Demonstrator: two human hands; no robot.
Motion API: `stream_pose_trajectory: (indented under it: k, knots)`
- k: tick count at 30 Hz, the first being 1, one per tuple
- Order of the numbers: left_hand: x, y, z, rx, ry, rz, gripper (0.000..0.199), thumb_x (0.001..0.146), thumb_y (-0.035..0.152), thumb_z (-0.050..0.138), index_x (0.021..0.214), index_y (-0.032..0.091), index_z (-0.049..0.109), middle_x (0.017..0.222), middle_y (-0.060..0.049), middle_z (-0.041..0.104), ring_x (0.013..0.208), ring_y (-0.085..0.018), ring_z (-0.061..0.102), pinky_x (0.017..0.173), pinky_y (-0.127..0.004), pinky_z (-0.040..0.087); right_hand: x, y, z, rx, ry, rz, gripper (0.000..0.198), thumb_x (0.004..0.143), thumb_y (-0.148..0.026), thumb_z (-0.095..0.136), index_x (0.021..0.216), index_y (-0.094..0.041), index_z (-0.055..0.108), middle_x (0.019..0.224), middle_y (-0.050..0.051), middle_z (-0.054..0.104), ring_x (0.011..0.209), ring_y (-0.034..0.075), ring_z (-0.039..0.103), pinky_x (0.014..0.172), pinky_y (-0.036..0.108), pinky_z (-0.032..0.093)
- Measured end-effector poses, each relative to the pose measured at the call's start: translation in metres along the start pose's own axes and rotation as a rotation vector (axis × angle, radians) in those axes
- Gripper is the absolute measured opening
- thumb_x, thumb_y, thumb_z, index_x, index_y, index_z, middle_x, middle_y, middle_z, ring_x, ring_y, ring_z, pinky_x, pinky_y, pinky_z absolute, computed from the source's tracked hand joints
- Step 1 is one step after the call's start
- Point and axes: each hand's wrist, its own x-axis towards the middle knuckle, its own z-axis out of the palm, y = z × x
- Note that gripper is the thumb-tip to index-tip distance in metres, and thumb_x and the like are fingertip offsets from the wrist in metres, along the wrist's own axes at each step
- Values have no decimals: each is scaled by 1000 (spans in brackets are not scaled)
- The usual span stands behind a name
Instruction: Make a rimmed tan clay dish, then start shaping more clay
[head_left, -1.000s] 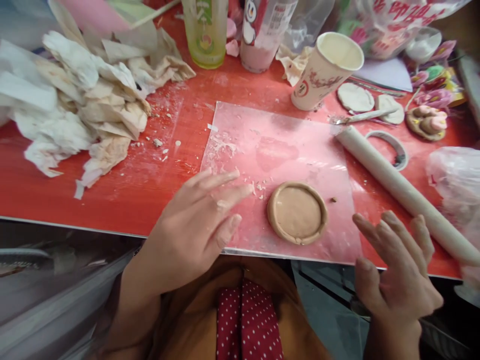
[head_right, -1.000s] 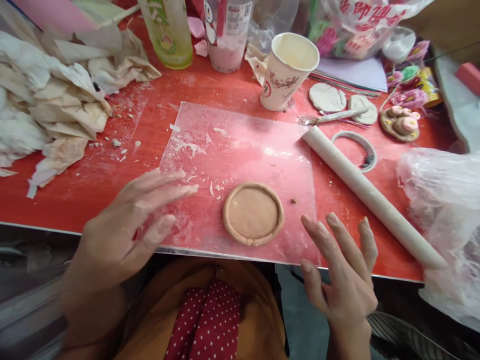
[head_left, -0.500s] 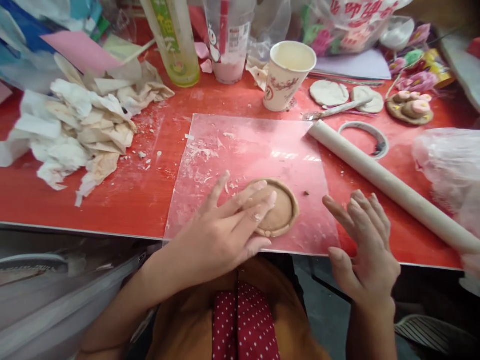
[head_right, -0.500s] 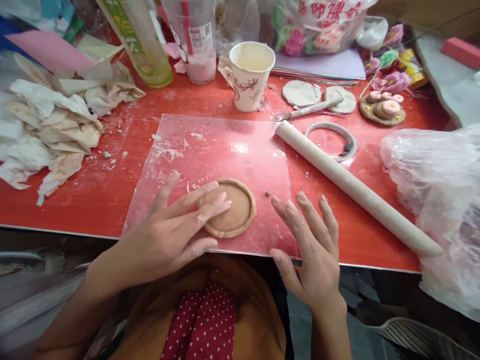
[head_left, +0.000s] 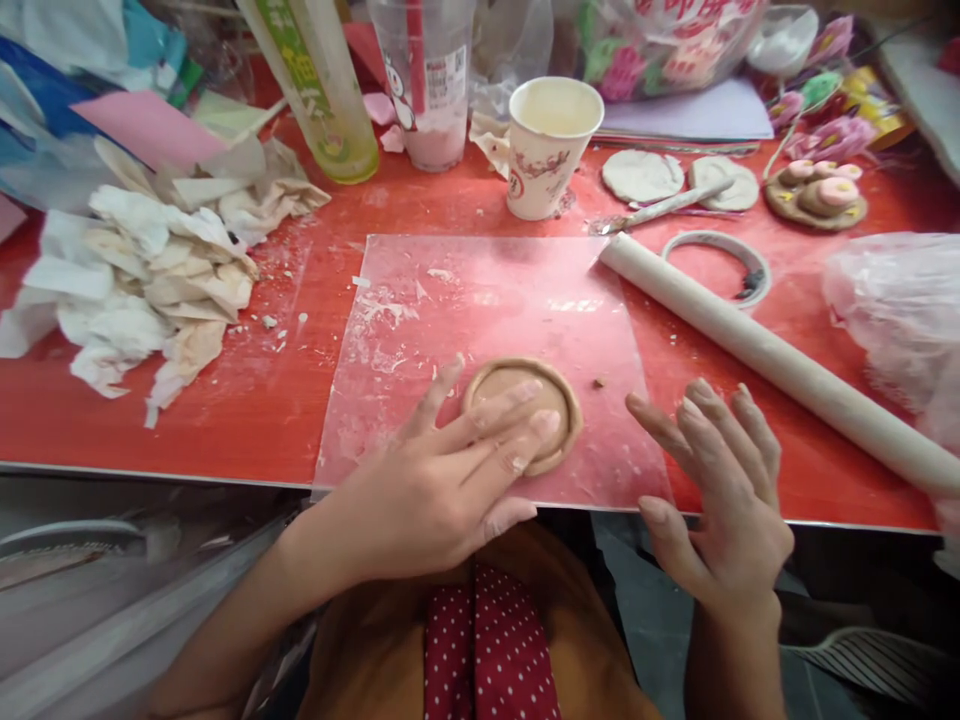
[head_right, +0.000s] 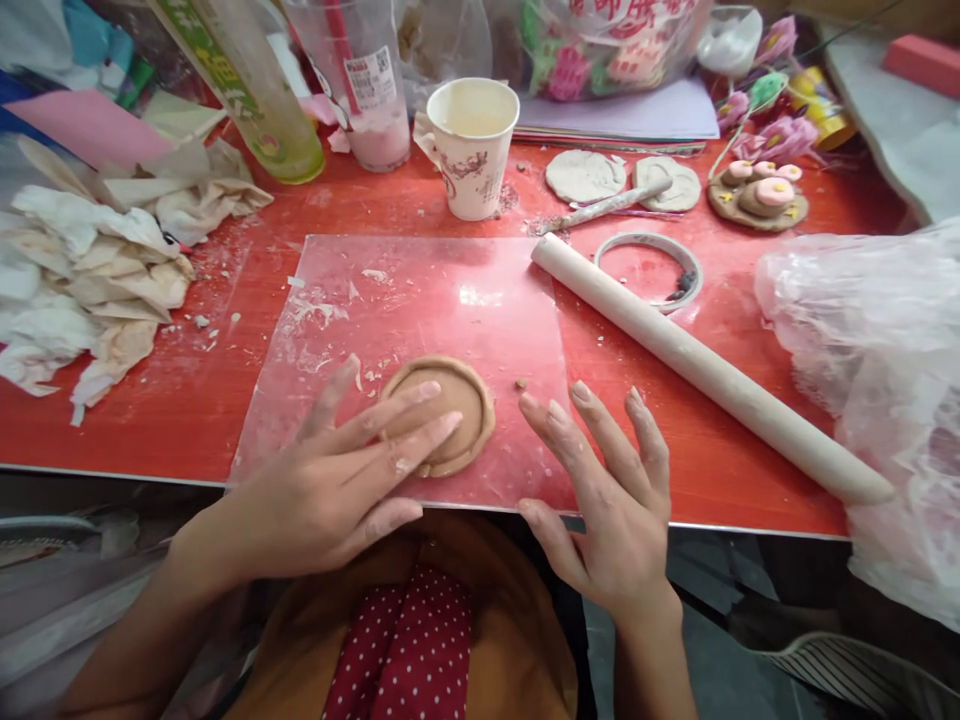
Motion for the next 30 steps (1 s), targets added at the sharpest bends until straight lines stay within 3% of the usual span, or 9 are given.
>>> stream_pose_trajectory:
  k: [5,10,15,19,23,27,30]
  knots:
    - [1,0,1,53,37,-79,35,93,23,44,125,9,51,132,-11,55,133,-25,39,117,-53,1,-1,0,0,-8,6,7,59,89,-30,49,144,-19,32,119,5,65,129,27,44,110,54,29]
    - [6,4,-1,-54,-5,40,37,95,25,41,126,9,50,132,-9,56,133,-18,40,119,-44,-1,-2,-1,0,-33,-25,27,59,89,-29,48,144,-20,30,122,5,63,130,26,43,110,56,28]
    - [7,-1,2,6,62,-90,37,94,26,43,127,10,49,131,-11,56,133,-25,40,116,-56,4,-2,0,-1,-18,-7,11,60,88,-27,50,144,-17,32,125,6,61,131,24,42,112,53,27]
    - [6,-3,2,-26,32,-26,35,93,26,45,123,9,53,130,-12,57,131,-25,42,117,-53,6,-3,0,-1,-16,-15,11,61,87,-25,51,144,-17,32,126,7,60,130,24,43,111,54,28]
    - [4,-1,1,9,49,-73,35,93,25,45,124,8,51,128,-9,59,131,-26,42,117,-54,1,-2,0,-1,-14,-10,10,60,86,-24,53,142,-14,34,118,9,65,129,25,45,111,54,28]
    - [-2,0,-1,-54,50,-38,39,94,30,42,127,10,48,126,-8,60,133,-22,39,119,-49,-1,0,-2,-2,-4,-73,-6,61,86,-23,53,143,-17,32,114,5,68,125,25,49,111,53,27]
    - [-11,-6,-3,-72,120,-139,44,96,31,37,136,14,39,129,-9,58,136,-19,36,119,-49,0,2,-3,-3,-12,-141,-68,60,88,-20,52,144,-18,30,115,5,67,124,24,50,112,51,28]
